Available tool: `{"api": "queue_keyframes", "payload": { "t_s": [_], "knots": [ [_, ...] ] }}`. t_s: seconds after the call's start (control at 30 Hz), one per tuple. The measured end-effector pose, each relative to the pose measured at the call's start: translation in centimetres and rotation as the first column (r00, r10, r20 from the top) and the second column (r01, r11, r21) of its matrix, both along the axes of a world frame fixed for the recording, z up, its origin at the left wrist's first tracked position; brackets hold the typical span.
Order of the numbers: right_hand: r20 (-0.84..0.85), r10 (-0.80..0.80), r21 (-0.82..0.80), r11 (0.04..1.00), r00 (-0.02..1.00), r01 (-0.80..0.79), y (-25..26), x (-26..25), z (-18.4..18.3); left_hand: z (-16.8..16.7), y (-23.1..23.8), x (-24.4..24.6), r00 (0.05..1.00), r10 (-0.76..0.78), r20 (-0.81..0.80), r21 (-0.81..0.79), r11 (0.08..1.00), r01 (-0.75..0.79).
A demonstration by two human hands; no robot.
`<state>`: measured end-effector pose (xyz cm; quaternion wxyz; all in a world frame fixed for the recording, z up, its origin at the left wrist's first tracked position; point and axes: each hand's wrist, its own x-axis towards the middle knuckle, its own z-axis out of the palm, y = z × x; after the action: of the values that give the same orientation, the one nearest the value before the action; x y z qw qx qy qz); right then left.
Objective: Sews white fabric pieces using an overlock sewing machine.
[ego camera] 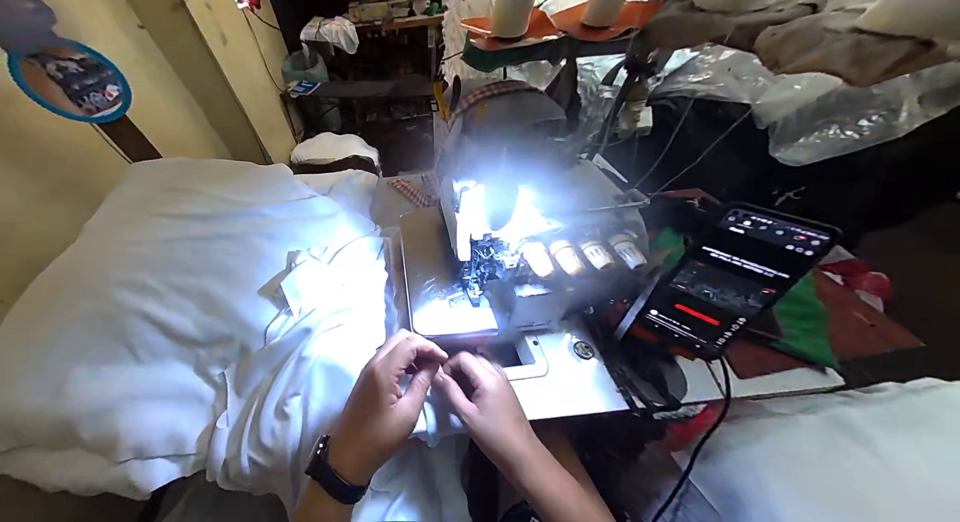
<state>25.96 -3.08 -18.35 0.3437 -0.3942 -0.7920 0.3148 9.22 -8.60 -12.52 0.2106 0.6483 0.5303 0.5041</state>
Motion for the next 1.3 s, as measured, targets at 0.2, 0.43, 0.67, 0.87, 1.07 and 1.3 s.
{"api": "queue_keyframes", "payload": {
  "t_s": [0.2, 0.43, 0.67, 0.87, 1.07, 1.3],
  "knots": [
    [-0.606, 0.122, -0.243, 0.913, 0.786, -0.328, -0.4, 2.3, 4.6, 1.2, 0.1, 0.1, 0.998, -0.055, -0.044, -0.024, 0.998, 0.054],
    [-0.339, 0.318, -0.122, 0.918, 0.885, -0.377, -0.8, 3.5, 4.0, -1.1, -1.4, 0.0, 0.901, -0.010, -0.433, -0.048, 0.999, -0.012],
    [0.207, -0.042, -0.184, 0.979, 0.977, 0.081, 1.6, 3.6, 2.6, -6.5, -3.7, -2.0, 0.878, -0.012, -0.478, -0.180, 0.980, -0.085],
    [0.354, -0.305, 0.373, 0.913, 0.884, 0.165, 0.9, 0.7, -1.0, -7.0, -3.7, -1.2, 0.840, 0.069, -0.538, -0.108, 0.983, -0.150],
    [0.301, -0.130, 0.141, 0.986, 0.945, 0.091, 0.7, 2.1, -0.3, -7.2, -3.8, -1.1, 0.848, 0.081, -0.524, -0.085, 0.986, -0.146],
    [-0.450, 0.017, -0.381, 0.900, 0.893, -0.209, -0.6, 2.5, 2.9, -2.4, -2.7, -0.2, 0.982, -0.028, -0.186, 0.050, 0.998, 0.038]
  ]
}}
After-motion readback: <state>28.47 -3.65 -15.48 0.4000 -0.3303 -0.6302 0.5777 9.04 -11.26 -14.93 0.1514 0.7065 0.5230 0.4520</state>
